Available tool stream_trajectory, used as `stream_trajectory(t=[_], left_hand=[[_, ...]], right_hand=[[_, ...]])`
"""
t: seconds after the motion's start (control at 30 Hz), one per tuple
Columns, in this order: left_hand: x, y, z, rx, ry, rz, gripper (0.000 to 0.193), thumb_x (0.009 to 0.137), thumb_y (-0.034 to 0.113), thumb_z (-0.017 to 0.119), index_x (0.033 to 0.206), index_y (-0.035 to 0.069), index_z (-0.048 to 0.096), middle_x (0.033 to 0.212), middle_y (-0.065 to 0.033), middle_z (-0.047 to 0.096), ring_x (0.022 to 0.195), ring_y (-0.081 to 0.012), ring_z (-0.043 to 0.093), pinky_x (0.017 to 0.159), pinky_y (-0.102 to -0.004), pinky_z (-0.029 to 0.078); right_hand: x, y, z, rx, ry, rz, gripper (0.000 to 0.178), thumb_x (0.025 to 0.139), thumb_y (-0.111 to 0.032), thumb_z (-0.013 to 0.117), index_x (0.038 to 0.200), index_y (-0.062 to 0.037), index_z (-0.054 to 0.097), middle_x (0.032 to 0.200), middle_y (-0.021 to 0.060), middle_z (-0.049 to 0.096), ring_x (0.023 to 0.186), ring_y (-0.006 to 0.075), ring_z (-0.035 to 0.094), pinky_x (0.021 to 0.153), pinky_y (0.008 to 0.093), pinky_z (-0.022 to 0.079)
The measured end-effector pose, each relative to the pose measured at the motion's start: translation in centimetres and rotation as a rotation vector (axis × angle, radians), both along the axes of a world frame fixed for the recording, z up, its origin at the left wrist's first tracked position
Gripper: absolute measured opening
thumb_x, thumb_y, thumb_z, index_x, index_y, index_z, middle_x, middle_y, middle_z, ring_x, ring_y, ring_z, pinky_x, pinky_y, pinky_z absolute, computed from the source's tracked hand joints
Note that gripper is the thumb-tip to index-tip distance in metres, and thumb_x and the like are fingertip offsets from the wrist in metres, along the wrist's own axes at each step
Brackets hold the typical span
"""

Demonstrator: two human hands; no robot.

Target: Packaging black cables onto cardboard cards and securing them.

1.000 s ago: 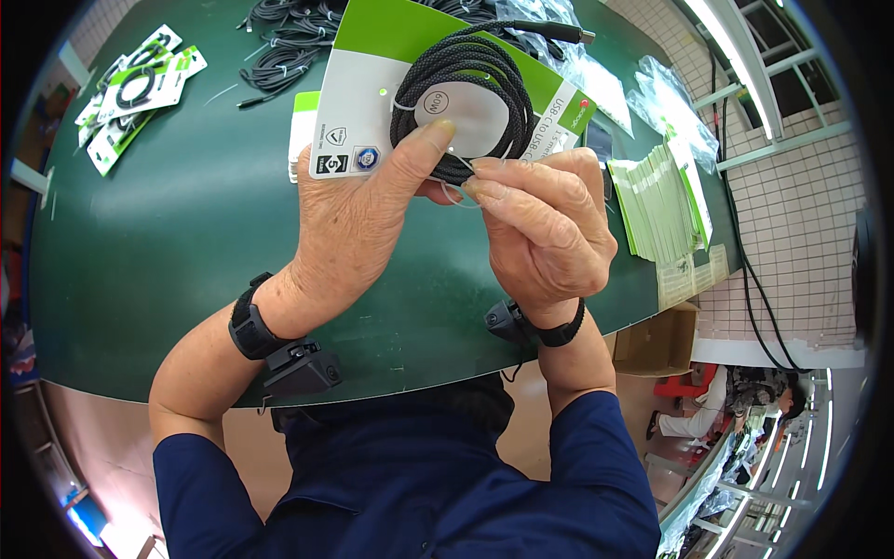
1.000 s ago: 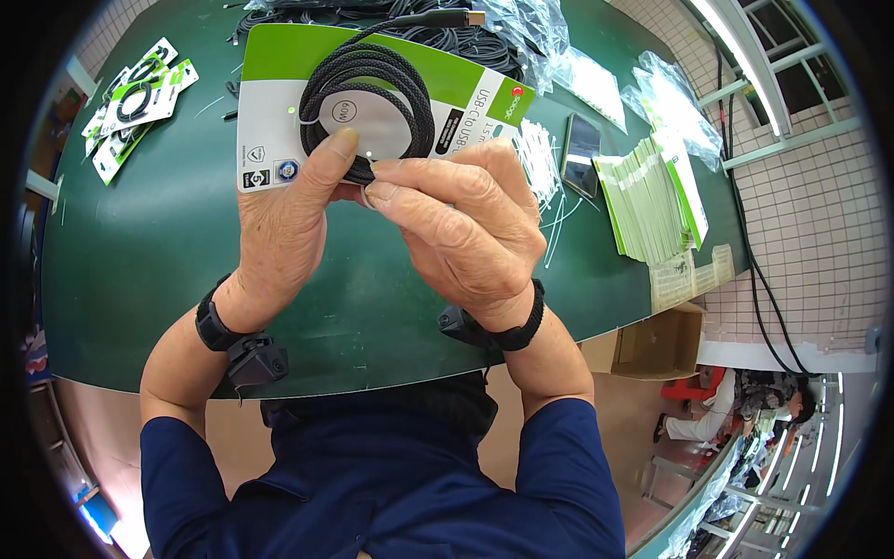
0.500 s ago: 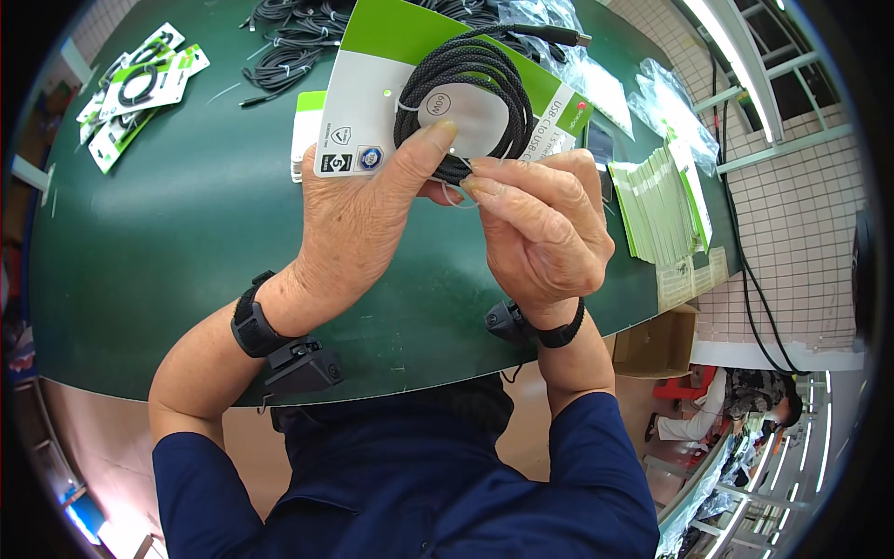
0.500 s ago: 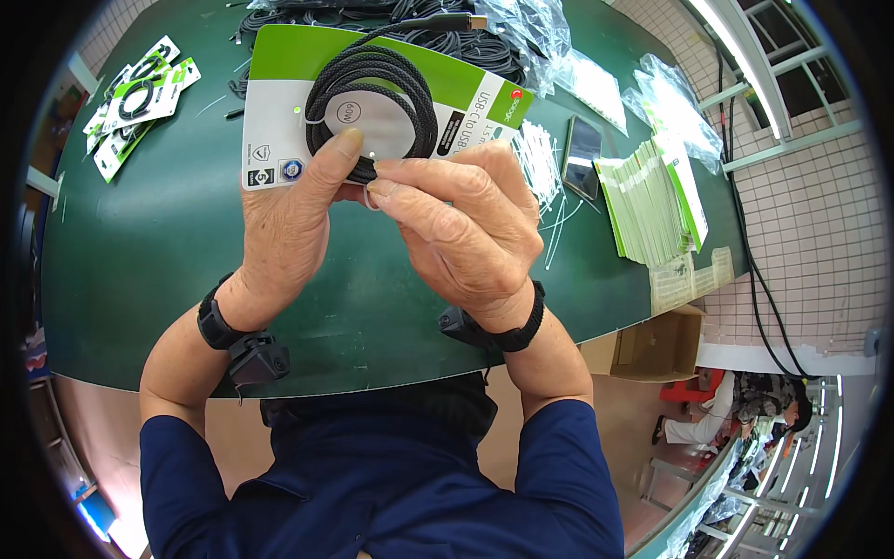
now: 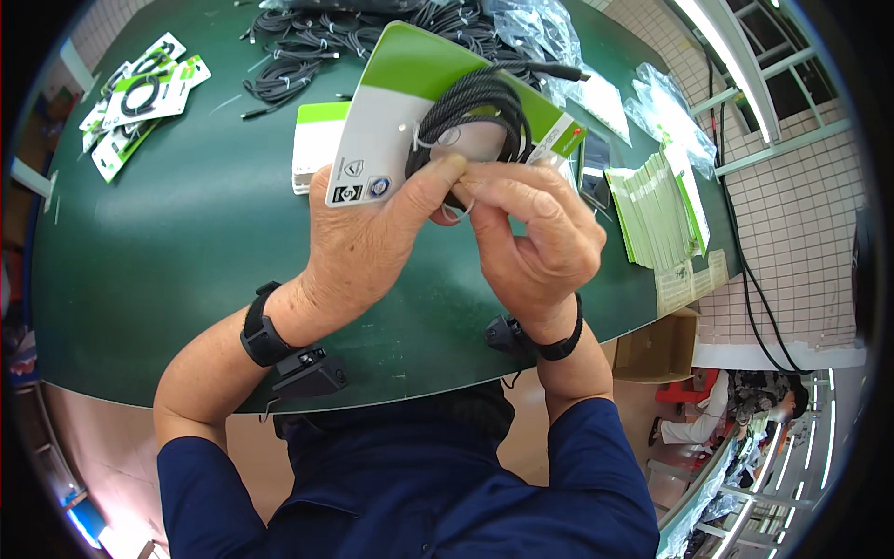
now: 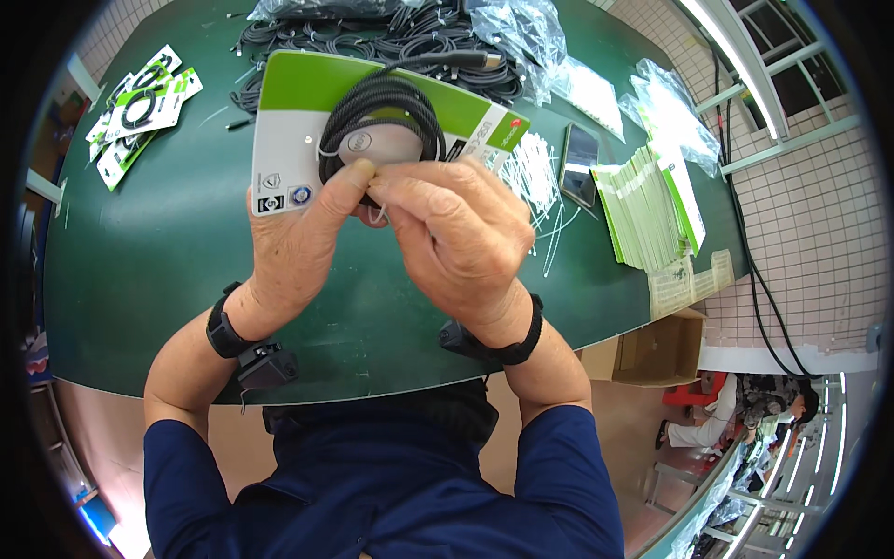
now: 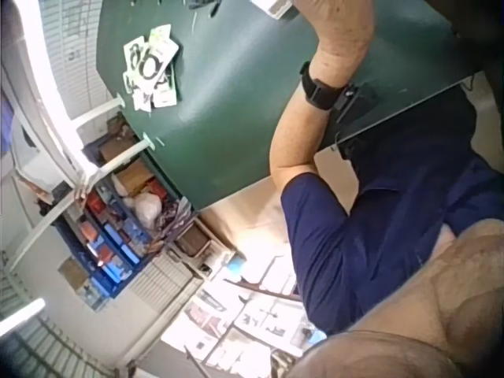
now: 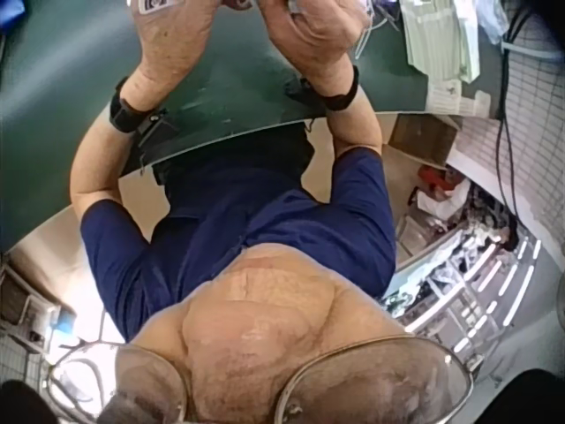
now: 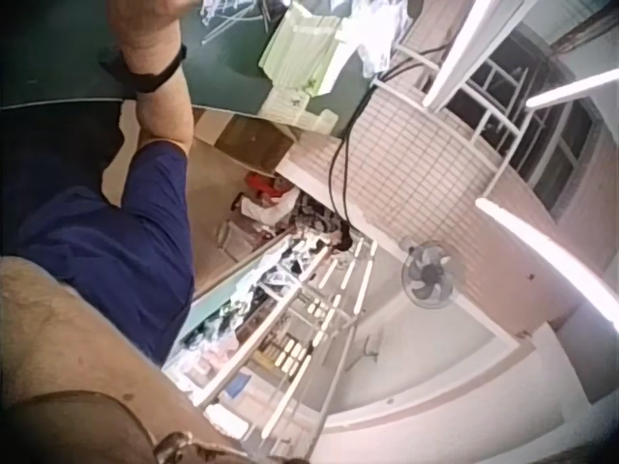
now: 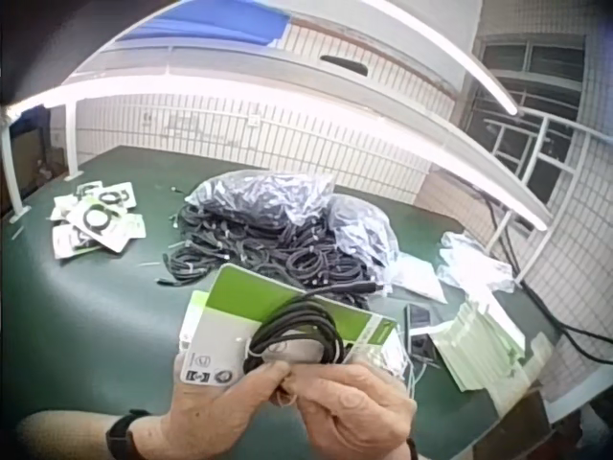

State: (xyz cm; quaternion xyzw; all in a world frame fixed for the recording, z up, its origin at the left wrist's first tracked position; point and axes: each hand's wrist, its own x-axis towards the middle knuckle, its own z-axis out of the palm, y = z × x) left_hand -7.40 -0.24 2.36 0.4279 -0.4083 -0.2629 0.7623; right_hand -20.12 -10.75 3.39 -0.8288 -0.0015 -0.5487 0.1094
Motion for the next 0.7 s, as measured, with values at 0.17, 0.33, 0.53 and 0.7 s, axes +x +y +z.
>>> stream_trajectory(t=[0.17,0.33,0.53,0.7], left_hand=[[0.3,0.0,-0.2,0.083,0.005,-0.005,0.012,0.095,0.006,0.071,0.103,-0.004,0.071,0.089,-0.0063,0.072,0.071,-0.0112,0.069,0.062,-0.0246,0.056],[0.1,0.1,-0.4,0.041,0.154,-0.036,0.014,0.095,0.005,0.071,0.104,-0.005,0.069,0.092,-0.0066,0.072,0.071,-0.0107,0.069,0.062,-0.0250,0.056],[-0.1,-0.1,-0.3,0.038,0.207,-0.058,0.017,0.096,0.006,0.070,0.109,-0.004,0.068,0.093,-0.0068,0.072,0.071,-0.0118,0.069,0.061,-0.0264,0.058],[1.1,-0.6,-1.9,0.050,-0.040,-0.037,0.021,0.096,0.006,0.070,0.114,-0.004,0.067,0.095,-0.0073,0.071,0.070,-0.0133,0.069,0.060,-0.0267,0.058]], right_hand=[[-0.6,0.1,0.7,-0.078,0.105,0.003,0.028,0.075,0.012,0.078,0.098,-0.0017,0.071,0.091,0.0123,0.077,0.073,0.0229,0.074,0.060,0.0296,0.057],[-0.6,0.5,0.8,-0.125,0.152,-0.025,0.026,0.073,0.003,0.078,0.097,-0.0040,0.072,0.096,0.0067,0.074,0.070,0.0200,0.070,0.056,0.0314,0.054],[-1.0,0.8,2.0,-0.033,0.211,-0.067,0.023,0.074,0.008,0.080,0.093,-0.0025,0.074,0.098,0.0112,0.074,0.075,0.0236,0.072,0.064,0.0314,0.058],[-0.6,0.2,1.5,0.134,0.247,0.014,0.018,0.076,0.008,0.079,0.090,-0.0025,0.075,0.096,0.0119,0.073,0.076,0.0234,0.071,0.064,0.0312,0.057]])
